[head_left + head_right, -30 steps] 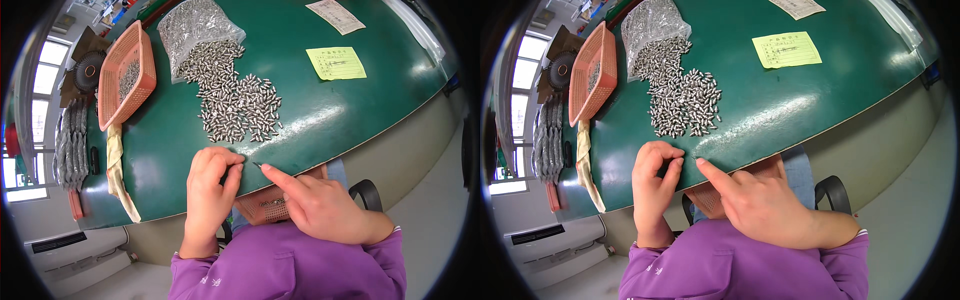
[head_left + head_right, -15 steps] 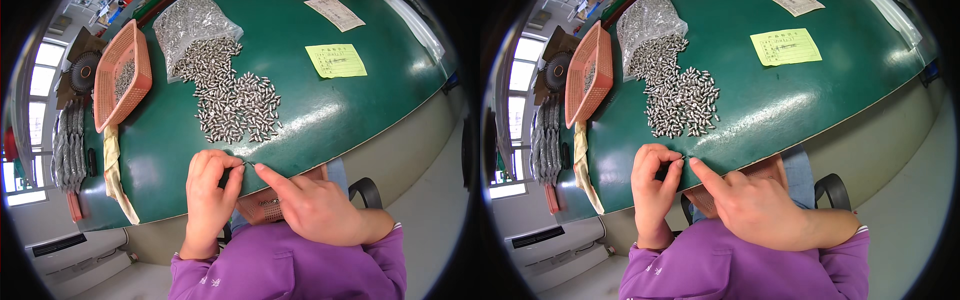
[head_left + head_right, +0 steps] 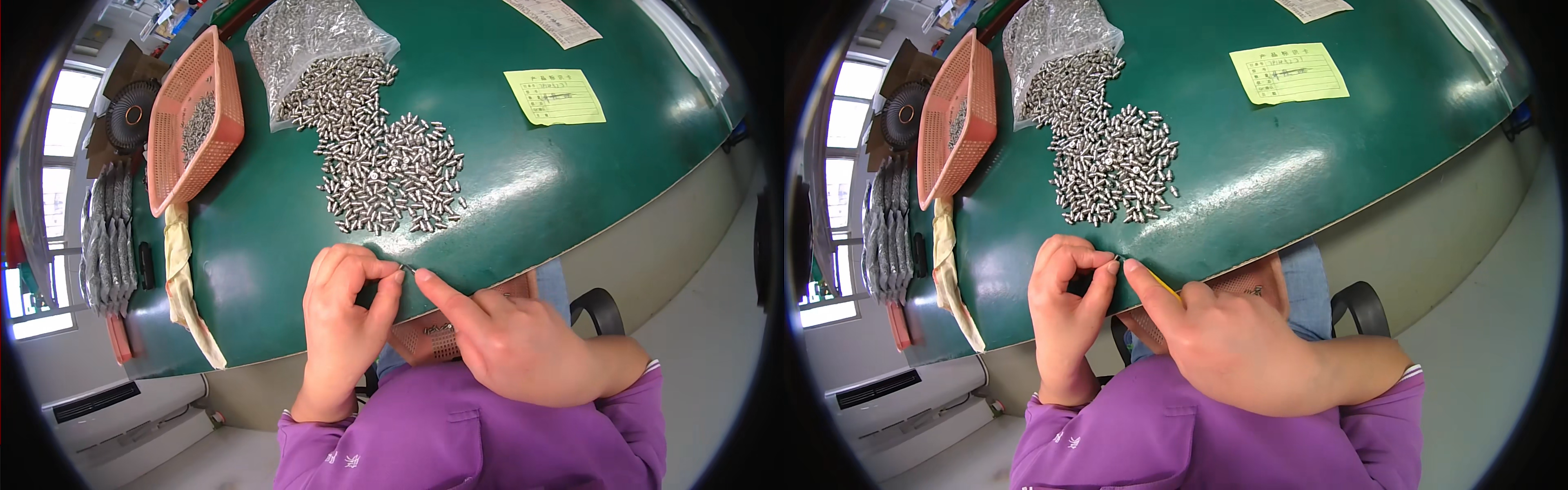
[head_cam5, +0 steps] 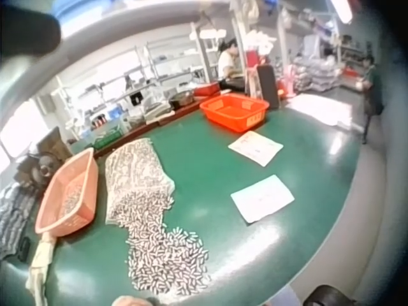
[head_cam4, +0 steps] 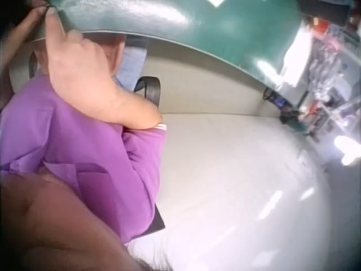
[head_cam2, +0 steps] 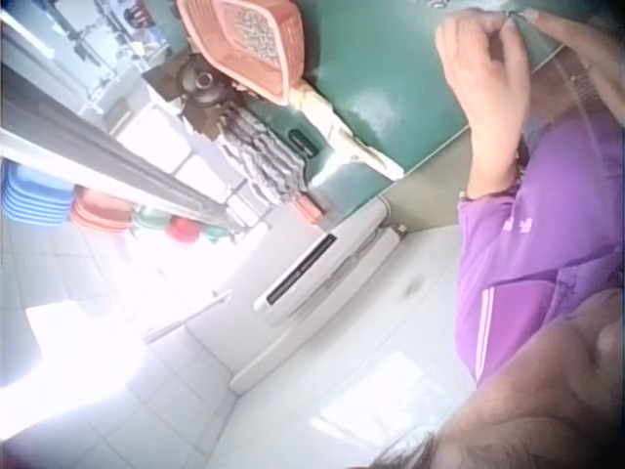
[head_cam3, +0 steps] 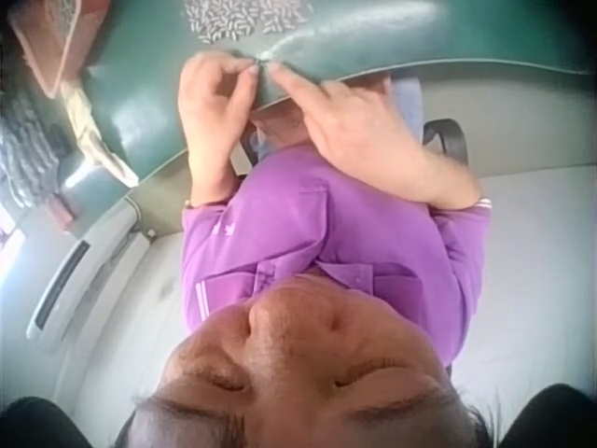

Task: Inspecting and sorting a pile of small metal screws or bolts on a workstation table.

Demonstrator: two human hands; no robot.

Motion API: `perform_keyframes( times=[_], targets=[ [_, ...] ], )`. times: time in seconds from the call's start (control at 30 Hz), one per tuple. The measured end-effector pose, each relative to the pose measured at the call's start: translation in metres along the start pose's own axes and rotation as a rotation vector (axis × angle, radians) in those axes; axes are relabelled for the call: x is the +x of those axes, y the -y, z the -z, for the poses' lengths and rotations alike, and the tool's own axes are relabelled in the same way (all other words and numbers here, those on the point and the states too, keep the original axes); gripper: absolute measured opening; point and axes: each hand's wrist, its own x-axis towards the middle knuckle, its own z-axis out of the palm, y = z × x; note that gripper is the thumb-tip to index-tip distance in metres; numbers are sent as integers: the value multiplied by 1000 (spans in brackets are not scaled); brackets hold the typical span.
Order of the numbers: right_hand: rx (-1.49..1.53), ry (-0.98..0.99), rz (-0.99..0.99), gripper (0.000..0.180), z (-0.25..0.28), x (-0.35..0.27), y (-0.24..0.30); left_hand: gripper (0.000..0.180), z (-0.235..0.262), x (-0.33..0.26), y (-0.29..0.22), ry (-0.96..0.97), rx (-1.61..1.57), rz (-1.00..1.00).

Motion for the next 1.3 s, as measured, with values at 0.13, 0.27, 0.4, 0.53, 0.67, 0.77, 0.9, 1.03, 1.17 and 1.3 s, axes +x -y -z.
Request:
perform_keyframes(
  times=[0.13, 0.27, 0.4, 0.53, 0.67, 0.77, 0.9, 1.03, 1.17, 1.3],
  targets=[
    [-25, 53, 19, 69, 7, 4, 4, 15, 1, 1, -1, 9, -12, 17],
    [-35, 62, -11, 67, 5, 1, 3, 14, 2, 1, -1, 11, -7, 1],
    [94, -66, -17, 66, -5, -6, -10, 15, 15, -5, -9, 185, -75, -81],
    [113, -72, -48, 66, 2, -7, -10, 14, 16, 5, 5, -71, 167, -41],
    [120, -15, -61, 66, 5, -6, -6, 13, 11, 16, 17, -190, 212, 172],
    [114, -53, -22, 65, 2, -6, -7, 13, 4, 19, 18, -189, 227, 156],
    [120, -37, -36, 66, 3, -6, -7, 10, 7, 14, 17, -108, 176, 138],
    [111, -33, -38, 67, 3, -6, -8, 13, 9, 1, 4, 1, 51, 65],
    [110, -24, -48, 67, 3, -6, -8, 15, 10, 0, -1, 60, 8, -10],
    [99, -36, -46, 66, 2, -6, -8, 16, 8, 0, 3, 77, 0, -65]
  ],
)
